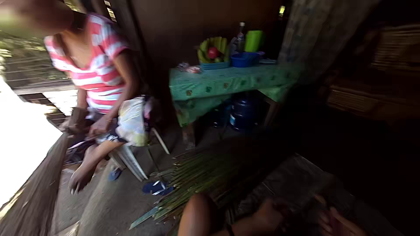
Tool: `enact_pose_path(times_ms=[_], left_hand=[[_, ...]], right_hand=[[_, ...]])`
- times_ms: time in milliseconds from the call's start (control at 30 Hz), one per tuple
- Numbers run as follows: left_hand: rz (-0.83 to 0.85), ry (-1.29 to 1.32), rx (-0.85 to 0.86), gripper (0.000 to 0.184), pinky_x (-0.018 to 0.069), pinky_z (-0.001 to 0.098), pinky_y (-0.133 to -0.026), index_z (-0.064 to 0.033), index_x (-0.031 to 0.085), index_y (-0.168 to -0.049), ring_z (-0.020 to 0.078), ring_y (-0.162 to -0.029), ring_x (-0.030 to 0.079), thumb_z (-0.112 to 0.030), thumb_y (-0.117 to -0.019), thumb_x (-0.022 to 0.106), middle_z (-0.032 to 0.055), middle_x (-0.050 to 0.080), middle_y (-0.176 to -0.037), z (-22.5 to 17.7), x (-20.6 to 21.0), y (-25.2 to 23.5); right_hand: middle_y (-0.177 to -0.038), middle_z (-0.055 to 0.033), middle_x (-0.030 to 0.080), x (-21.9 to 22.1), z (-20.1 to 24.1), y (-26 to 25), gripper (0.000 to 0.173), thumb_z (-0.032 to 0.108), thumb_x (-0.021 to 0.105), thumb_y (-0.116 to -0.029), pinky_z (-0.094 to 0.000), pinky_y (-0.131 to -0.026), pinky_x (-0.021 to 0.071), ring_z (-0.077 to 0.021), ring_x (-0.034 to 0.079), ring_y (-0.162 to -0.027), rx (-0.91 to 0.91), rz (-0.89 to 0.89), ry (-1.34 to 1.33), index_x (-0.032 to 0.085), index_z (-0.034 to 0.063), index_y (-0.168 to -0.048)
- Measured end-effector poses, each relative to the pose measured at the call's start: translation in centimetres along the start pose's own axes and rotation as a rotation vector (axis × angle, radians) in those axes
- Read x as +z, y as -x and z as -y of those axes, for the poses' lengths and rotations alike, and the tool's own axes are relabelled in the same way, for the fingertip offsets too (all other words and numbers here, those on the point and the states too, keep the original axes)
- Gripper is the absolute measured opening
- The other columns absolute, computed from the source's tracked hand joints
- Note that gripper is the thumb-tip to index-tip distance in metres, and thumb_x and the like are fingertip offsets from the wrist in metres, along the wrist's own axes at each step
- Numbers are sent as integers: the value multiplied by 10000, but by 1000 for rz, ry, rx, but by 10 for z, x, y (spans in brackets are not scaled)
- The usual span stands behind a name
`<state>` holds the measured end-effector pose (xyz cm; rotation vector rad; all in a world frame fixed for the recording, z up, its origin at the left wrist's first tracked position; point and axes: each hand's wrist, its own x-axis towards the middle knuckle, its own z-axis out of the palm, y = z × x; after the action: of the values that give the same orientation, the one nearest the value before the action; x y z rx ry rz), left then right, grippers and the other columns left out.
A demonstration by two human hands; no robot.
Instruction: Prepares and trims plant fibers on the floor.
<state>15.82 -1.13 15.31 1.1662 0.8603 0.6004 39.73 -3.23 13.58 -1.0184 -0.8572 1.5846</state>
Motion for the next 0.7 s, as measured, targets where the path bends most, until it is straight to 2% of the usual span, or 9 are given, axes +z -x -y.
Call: enact_pose_path(times_ms=[100,200,333,433,567,700], left_hand=[[-42,24,-3,285,520,227,-599,9,599,-1311,52,-651,585,-113,-1063,528,30,656,-908,-8,-6,4],[-55,7,31,245,523,225,-577,26,617,-1253,59,-621,588,-77,-1038,557,27,652,-850,-6,-5,4],[-50,-2,58,201,545,246,-577,25,636,-1190,74,-603,608,-58,-1010,597,18,660,-778,0,-1,3],[-36,13,51,226,556,249,-597,39,628,-1213,81,-614,622,-48,-1005,604,27,670,-785,1,1,3],[17,75,-55,236,587,266,-594,51,592,-1245,116,-619,665,-64,-1043,549,50,685,-778,-8,3,14],[39,102,-162,117,597,276,-571,11,619,-1071,136,-599,678,-65,-1055,531,60,688,-759,-13,1,29]], right_hand=[[-672,77,596,27,-8,14,425,323,488,-1011,-168,-430,425,-11,499,-479,26,49,48,589,144,-1383],[-719,54,613,54,-6,23,462,200,425,-1004,-180,-438,427,-30,512,-503,60,24,219,522,89,-1442],[-733,35,609,60,-14,21,442,174,448,-1027,-192,-456,436,-43,517,-514,64,14,190,510,72,-1453],[-721,31,607,61,-13,20,386,169,443,-1048,-189,-453,435,-41,514,-506,75,-38,151,563,55,-1396],[-704,23,591,59,-9,19,388,163,408,-1058,-188,-441,420,-46,499,-492,86,-81,63,555,66,-1403],[-704,8,583,52,-5,17,382,147,395,-1069,-187,-434,414,-52,497,-490,43,-157,17,554,54,-1404]])
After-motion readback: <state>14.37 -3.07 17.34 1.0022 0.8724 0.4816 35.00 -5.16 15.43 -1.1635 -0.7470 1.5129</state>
